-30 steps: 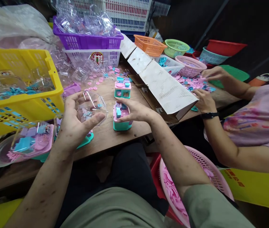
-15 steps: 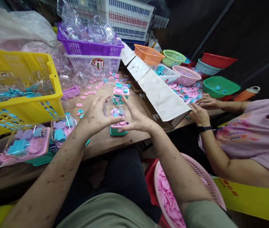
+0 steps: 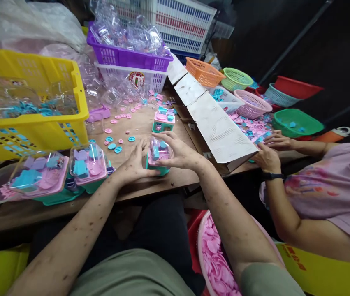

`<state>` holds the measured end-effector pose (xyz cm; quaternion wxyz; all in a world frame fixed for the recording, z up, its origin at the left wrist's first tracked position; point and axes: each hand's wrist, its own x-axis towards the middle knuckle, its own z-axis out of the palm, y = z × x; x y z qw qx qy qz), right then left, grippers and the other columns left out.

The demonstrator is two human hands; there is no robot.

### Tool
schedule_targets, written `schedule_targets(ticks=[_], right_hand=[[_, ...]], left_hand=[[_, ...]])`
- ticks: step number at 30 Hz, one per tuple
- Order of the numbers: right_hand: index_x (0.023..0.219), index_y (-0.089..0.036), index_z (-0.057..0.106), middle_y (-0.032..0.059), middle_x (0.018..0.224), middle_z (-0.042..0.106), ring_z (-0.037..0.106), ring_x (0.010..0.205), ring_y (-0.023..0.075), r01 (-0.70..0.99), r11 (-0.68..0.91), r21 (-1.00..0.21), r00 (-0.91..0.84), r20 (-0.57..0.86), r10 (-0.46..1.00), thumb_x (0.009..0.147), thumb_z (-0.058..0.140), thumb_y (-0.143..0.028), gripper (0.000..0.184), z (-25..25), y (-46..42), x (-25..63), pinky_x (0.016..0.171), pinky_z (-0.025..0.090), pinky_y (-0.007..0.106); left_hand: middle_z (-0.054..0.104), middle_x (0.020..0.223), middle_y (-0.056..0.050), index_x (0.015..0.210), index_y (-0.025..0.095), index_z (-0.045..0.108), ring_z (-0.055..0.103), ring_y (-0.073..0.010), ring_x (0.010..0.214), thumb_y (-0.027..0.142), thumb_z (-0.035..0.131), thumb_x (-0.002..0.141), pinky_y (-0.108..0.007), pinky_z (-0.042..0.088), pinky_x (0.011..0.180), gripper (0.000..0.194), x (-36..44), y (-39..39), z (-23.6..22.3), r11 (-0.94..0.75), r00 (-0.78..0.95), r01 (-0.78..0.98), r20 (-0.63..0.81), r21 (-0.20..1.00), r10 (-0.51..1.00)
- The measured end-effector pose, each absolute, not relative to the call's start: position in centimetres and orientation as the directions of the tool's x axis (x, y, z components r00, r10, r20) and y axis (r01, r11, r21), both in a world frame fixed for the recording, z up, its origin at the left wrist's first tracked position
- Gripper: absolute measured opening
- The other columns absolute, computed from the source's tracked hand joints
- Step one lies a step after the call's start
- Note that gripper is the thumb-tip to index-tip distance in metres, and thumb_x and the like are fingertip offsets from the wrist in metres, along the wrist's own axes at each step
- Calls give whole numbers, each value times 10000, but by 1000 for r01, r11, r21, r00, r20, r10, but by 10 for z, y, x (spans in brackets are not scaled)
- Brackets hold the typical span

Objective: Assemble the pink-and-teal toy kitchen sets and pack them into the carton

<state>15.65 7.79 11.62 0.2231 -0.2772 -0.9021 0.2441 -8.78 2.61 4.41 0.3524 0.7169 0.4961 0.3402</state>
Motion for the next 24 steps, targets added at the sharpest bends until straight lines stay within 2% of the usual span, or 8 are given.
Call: schedule_targets(ticks=[4, 7, 11, 15, 18, 20, 22, 24], right_hand=[[1629, -305, 574, 154, 1594, 595, 564, 1538, 389, 417, 736, -533, -732, 284, 620, 1006, 803, -701, 773, 124, 72, 146, 1348, 452, 638], [1530, -278, 636, 162, 1500, 669, 637, 1450, 374, 469, 722, -509, -667, 332, 667, 1092, 678, -675, 593, 121, 66, 133, 1284, 522, 633], [1560, -303, 610, 149, 1516, 671, 693, 1392, 358, 505, 635, -585, -535, 365, 762, 1062, 712, -689, 639, 119, 54, 128, 1212, 606, 593], [1587, -304, 597, 150, 1572, 602, 676, 1432, 366, 513, 589, -624, -437, 401, 805, 993, 811, -694, 741, 136, 42, 134, 1257, 587, 573], [1622, -326, 572, 135, 1555, 607, 663, 1444, 365, 518, 559, -647, -483, 318, 816, 943, 836, -765, 850, 157, 42, 135, 1290, 561, 573], [1578, -333, 636, 125, 1516, 638, 653, 1453, 370, 524, 575, -628, -589, 220, 778, 912, 871, -766, 828, 171, 47, 134, 1290, 559, 577], [1527, -338, 705, 119, 1522, 661, 636, 1471, 385, 575, 601, -554, -669, 104, 736, 905, 904, -724, 759, 184, 54, 133, 1276, 567, 592], [1579, -343, 685, 119, 1531, 683, 686, 1393, 382, 661, 591, -462, -674, -19, 739, 918, 906, -678, 773, 195, 58, 133, 1196, 625, 598]], left_hand=[[391, 1794, -252, 1743, 215, 299, 372, -461, 1703, 535, 1028, 728, -653, 328, 1406, 1290, -78, 29, 25, -331, 252, 292, 262, 897, 932], [508, 1673, -223, 1669, 206, 405, 477, -444, 1617, 532, 1061, 695, -640, 396, 1375, 1219, -74, 30, 22, -371, 212, 300, 317, 879, 924], [555, 1549, -197, 1604, 185, 435, 539, -439, 1528, 584, 1076, 683, -635, 458, 1331, 1191, -75, 24, 22, -387, 219, 345, 327, 855, 919], [559, 1511, -179, 1576, 202, 428, 567, -429, 1489, 620, 1041, 737, -623, 484, 1306, 1121, -73, 18, 23, -376, 224, 353, 312, 857, 923], [555, 1515, -190, 1575, 200, 417, 558, -447, 1493, 594, 1029, 751, -645, 481, 1298, 1099, -71, 17, 23, -365, 218, 380, 302, 850, 928], [550, 1517, -200, 1577, 193, 411, 548, -462, 1500, 589, 1016, 761, -662, 482, 1287, 1090, -69, 16, 22, -356, 213, 398, 293, 845, 932], [541, 1526, -214, 1586, 180, 399, 548, -470, 1494, 587, 1016, 754, -667, 492, 1272, 1113, -68, 17, 20, -351, 212, 402, 287, 846, 934], [538, 1525, -216, 1592, 177, 392, 562, -460, 1477, 566, 1031, 733, -651, 505, 1263, 1139, -67, 18, 19, -369, 211, 386, 309, 846, 928]])
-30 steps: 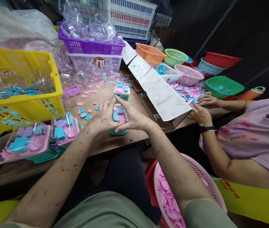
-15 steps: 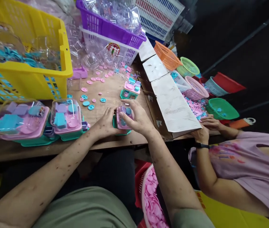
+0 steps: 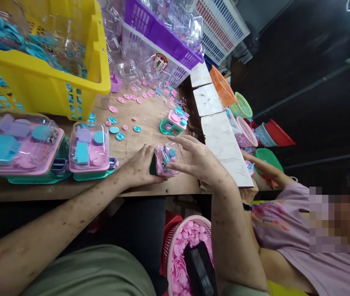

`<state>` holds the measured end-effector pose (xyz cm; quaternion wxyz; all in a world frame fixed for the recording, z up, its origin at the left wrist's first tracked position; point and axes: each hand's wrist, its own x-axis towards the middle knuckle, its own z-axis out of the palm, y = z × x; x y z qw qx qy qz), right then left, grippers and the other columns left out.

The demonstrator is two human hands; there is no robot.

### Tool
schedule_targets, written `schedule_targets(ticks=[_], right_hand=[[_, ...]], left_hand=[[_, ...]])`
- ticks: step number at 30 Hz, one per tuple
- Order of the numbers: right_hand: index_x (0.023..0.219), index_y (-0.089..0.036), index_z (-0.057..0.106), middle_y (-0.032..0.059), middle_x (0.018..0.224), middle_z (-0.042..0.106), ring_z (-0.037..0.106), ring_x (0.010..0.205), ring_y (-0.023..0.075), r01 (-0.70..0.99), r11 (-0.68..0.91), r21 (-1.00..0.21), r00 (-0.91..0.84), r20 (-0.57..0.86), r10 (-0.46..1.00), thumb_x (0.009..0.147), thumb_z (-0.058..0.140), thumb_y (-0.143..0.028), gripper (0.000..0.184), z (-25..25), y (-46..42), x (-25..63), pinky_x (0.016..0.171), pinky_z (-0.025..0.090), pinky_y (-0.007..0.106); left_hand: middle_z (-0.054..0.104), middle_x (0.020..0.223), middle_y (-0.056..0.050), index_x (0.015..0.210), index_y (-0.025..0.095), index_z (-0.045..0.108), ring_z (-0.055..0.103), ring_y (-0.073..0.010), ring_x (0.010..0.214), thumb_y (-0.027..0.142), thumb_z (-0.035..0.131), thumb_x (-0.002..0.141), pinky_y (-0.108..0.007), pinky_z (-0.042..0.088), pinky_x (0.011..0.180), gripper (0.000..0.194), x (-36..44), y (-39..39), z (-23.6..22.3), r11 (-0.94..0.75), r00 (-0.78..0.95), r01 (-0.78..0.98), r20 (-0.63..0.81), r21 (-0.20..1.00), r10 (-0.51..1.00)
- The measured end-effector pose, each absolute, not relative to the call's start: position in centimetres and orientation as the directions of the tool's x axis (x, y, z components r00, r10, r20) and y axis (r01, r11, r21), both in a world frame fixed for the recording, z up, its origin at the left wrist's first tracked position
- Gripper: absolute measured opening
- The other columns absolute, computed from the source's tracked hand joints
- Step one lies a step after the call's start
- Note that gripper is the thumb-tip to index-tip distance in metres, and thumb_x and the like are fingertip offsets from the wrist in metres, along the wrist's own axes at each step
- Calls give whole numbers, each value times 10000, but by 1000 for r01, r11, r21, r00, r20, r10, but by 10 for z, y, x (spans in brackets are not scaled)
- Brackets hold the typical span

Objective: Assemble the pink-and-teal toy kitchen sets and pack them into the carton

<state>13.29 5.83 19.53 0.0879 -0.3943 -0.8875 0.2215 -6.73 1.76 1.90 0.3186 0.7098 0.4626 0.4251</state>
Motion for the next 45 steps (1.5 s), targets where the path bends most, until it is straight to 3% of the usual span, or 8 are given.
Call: schedule_targets(ticks=[6, 11, 15, 21, 30, 36, 40, 45], right_hand=[[1590, -203, 652, 98, 1069, 826, 807, 953, 316, 852, 486, -196, -520, -205, 829, 926, 880, -547, 782, 222, 46, 126, 880, 722, 483], [1569, -276, 662, 123, 1311, 801, 799, 1064, 345, 802, 574, -166, -593, -106, 798, 913, 892, -525, 738, 249, 39, 128, 760, 737, 450], [1569, -384, 686, 107, 1561, 633, 720, 1321, 377, 656, 727, -205, -754, -127, 645, 932, 856, -358, 659, 254, 57, 128, 1006, 746, 551], [1647, -416, 629, 101, 1781, 420, 331, 1740, 404, 581, 770, -264, -807, -308, 504, 1056, 757, -382, 605, 222, 63, 119, 1378, 414, 679], [1422, -263, 641, 170, 1410, 647, 693, 1303, 380, 735, 560, -383, -561, 119, 819, 983, 802, -673, 622, 147, 43, 108, 1204, 569, 649], [1476, -323, 632, 139, 1527, 624, 610, 1475, 395, 540, 624, -565, -638, 209, 741, 945, 773, -798, 726, 179, 48, 112, 1295, 508, 610], [1355, -298, 774, 144, 1398, 697, 668, 1399, 395, 520, 720, -460, -699, 255, 668, 1059, 647, -763, 566, 182, 47, 111, 1242, 542, 618], [1672, -333, 585, 137, 1465, 726, 683, 1377, 384, 591, 766, -252, -708, 294, 642, 1155, 541, -538, 558, 159, 46, 110, 1232, 544, 659]], left_hand=[[577, 1468, -191, 1533, 194, 446, 589, -447, 1452, 535, 1035, 734, -616, 527, 1243, 1050, -68, 19, 22, -416, 209, 375, 361, 828, 909], [569, 1523, -220, 1566, 165, 431, 571, -467, 1496, 551, 1039, 739, -630, 496, 1283, 1096, -68, 16, 25, -380, 215, 394, 318, 837, 923], [551, 1571, -231, 1576, 172, 436, 529, -472, 1549, 592, 1026, 748, -636, 458, 1319, 1100, -68, 16, 24, -380, 212, 381, 320, 843, 923], [569, 1554, -223, 1592, 178, 445, 563, -461, 1520, 578, 1012, 746, -633, 485, 1293, 1094, -69, 16, 24, -379, 201, 332, 327, 864, 923], [583, 1514, -211, 1539, 206, 461, 610, -470, 1455, 483, 1041, 715, -651, 549, 1213, 1045, -65, 14, 26, -341, 162, 368, 302, 865, 940], [590, 1481, -195, 1502, 208, 478, 605, -450, 1449, 573, 1036, 723, -622, 525, 1245, 1025, -67, 16, 26, -377, 197, 376, 325, 846, 925], [596, 1467, -190, 1496, 207, 491, 615, -454, 1435, 557, 1033, 719, -624, 521, 1248, 1010, -67, 16, 26, -378, 182, 355, 334, 855, 925], [604, 1450, -177, 1509, 232, 493, 637, -471, 1402, 548, 1041, 689, -643, 548, 1208, 1036, -67, 15, 26, -348, 165, 348, 309, 870, 937]])
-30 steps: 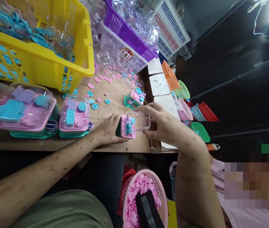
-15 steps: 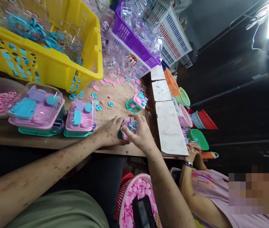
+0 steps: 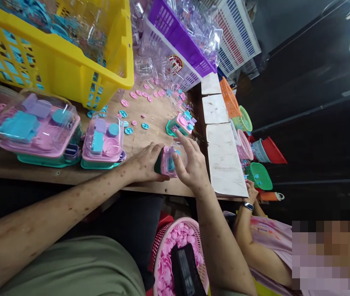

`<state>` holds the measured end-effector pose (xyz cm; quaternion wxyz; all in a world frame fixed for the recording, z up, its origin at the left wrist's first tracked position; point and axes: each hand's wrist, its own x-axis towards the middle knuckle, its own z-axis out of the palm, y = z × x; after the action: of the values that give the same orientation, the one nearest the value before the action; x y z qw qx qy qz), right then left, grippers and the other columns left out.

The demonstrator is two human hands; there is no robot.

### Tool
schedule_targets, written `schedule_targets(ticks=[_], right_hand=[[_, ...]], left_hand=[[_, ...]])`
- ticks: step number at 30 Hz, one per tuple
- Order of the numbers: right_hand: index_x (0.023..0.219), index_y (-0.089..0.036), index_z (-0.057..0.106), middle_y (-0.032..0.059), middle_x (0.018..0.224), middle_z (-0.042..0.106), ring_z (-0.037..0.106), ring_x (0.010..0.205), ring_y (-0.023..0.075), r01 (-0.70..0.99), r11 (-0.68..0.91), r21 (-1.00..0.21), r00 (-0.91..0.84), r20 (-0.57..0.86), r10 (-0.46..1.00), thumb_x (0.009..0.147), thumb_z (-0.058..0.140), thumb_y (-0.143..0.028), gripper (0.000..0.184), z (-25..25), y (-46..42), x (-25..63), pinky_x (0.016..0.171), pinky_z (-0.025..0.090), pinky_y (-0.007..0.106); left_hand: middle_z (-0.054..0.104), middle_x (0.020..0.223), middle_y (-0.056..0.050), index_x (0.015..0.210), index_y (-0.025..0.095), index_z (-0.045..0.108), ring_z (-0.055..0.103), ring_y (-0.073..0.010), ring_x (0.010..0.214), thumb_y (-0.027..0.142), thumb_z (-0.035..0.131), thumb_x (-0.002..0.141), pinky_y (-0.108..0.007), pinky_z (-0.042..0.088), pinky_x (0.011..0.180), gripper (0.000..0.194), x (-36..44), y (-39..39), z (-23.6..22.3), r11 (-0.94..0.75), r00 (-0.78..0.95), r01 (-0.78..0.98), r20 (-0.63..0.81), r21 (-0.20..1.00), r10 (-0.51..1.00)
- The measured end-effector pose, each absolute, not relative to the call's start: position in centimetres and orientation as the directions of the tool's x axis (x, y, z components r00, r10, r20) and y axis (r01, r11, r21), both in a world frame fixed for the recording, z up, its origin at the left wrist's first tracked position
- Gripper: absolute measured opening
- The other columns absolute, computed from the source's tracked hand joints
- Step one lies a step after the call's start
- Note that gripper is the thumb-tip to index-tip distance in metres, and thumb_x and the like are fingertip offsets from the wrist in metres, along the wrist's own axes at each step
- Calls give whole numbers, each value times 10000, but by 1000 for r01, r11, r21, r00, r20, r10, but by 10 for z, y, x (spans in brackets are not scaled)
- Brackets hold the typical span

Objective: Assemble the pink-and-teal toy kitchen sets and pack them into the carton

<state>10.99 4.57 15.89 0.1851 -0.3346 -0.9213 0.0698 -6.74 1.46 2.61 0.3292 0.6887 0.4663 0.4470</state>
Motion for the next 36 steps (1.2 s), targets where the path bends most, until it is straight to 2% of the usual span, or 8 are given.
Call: schedule_targets(ticks=[4, 7, 13, 17, 26, 30, 36], right_hand=[[1655, -279, 598, 178, 1536, 670, 629, 1450, 421, 586, 791, -176, -742, 276, 611, 1124, 570, -431, 553, 151, 48, 112, 1263, 517, 682], [1631, -283, 614, 171, 1544, 653, 619, 1465, 418, 569, 807, -161, -769, 245, 591, 1093, 586, -378, 547, 154, 49, 111, 1279, 508, 684], [1588, -283, 656, 173, 1444, 678, 667, 1376, 421, 572, 814, -100, -779, 246, 577, 1043, 624, -337, 549, 155, 48, 108, 1210, 563, 691], [1574, -305, 668, 164, 1434, 679, 682, 1359, 406, 608, 787, -108, -744, 270, 612, 1055, 608, -336, 523, 151, 45, 111, 1190, 585, 686], [1560, -320, 692, 149, 1451, 693, 675, 1374, 414, 636, 760, -133, -722, 246, 647, 1046, 631, -367, 520, 150, 45, 110, 1224, 563, 692], [1542, -284, 703, 168, 1442, 692, 666, 1383, 421, 630, 765, -138, -732, 224, 643, 1048, 617, -373, 510, 151, 48, 109, 1234, 553, 694], [1513, -257, 705, 162, 1443, 713, 693, 1377, 382, 631, 758, -166, -730, 204, 653, 1087, 579, -422, 474, 149, 52, 110, 1220, 582, 618]], left_hand=[[590, 1463, -205, 1530, 186, 481, 643, -480, 1385, 550, 1041, 711, -633, 575, 1168, 1057, -69, 13, 31, -328, 185, 402, 275, 855, 944], [587, 1470, -226, 1545, 156, 479, 649, -487, 1381, 505, 1049, 723, -629, 585, 1153, 1059, -70, 12, 35, -308, 188, 410, 252, 858, 949], [613, 1427, -175, 1461, 225, 517, 662, -462, 1373, 485, 1077, 682, -607, 604, 1134, 993, -69, 14, 34, -283, 174, 369, 233, 885, 957], [613, 1402, -159, 1430, 227, 515, 662, -442, 1366, 476, 1076, 681, -601, 603, 1141, 968, -68, 14, 32, -303, 167, 361, 258, 882, 952], [593, 1424, -180, 1454, 203, 503, 668, -451, 1362, 488, 1081, 685, -608, 602, 1143, 1004, -69, 14, 35, -258, 182, 376, 203, 890, 962], [592, 1432, -174, 1456, 218, 501, 661, -459, 1373, 494, 1077, 679, -609, 600, 1137, 1005, -69, 14, 34, -270, 179, 361, 218, 893, 959], [590, 1432, -181, 1445, 192, 518, 666, -448, 1364, 509, 1061, 691, -599, 586, 1162, 982, -71, 12, 35, -257, 188, 352, 201, 900, 961]])
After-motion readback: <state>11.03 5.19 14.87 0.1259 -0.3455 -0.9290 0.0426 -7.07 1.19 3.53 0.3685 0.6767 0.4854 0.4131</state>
